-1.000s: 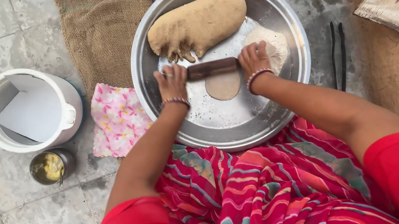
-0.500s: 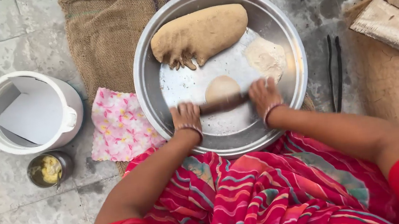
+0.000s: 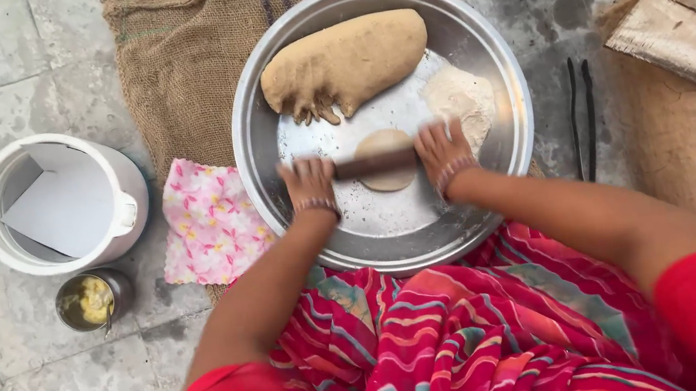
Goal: Preparing and cooking flatbread on a traditional clay stove.
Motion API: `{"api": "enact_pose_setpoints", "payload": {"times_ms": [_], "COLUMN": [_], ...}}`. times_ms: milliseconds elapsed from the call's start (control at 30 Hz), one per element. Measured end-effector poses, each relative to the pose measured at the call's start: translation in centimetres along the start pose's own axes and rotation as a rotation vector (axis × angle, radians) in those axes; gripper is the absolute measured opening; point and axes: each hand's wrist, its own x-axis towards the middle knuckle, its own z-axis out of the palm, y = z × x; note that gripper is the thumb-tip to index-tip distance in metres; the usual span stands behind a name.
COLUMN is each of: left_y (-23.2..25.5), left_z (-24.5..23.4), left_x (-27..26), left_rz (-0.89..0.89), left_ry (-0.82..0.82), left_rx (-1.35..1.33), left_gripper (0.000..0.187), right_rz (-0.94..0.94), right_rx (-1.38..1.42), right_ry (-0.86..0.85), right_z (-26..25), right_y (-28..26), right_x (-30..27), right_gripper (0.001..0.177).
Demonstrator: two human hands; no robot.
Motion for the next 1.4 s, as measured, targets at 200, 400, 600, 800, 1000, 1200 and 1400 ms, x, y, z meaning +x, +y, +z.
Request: {"api": "enact_pose_setpoints", "payload": {"times_ms": [200,400,600,800,1000,1200,1400], "left_y": [1.0,-0.7,3.5,0.2,2.6,0.1,4.0], "left_z": [1.7,-1.4,3.7,0.9,-1.9,0.8,2.8], "left_x": [0.5,1.5,-0.5,3.4,-3.1,3.8,-2.4], "left_rz": [-0.077,-0.115,0.036,-0.129,0.017,-0.251,0.021], "left_ry": [0.154,0.106,0.175,0.152,-0.027,0.255,-0.038], "left_rx": [0.002,0.037,-0.115,-0.03,-0.05,0.155,-0.094], "left_gripper": [0.041,0.039,0.046,0.036,0.054,0.046,0.053], "right_rz": [0.109,0.109,0.049,0.19,-0.014,0.255,0.031], "right_rx": [-0.046,0.081,-0.085,-0.078,-0.189,-0.224,-0.159], "right_ry": [0.096,0.095,0.045,0.137,0.044,0.229,0.089], "right_z": [1.8,-1.8,3.0,-0.6,2.1,-1.4,2.5], "right_y": [1.5,1.9,1.0,3.1,0.8,3.7,-0.1], "right_x": [-0.1,0.5,-1.6,2.3,-3.3,2.7,-2.0], "right_gripper": [0.062,0.046,0.064,0.049,0.048,0.057,0.052]}}
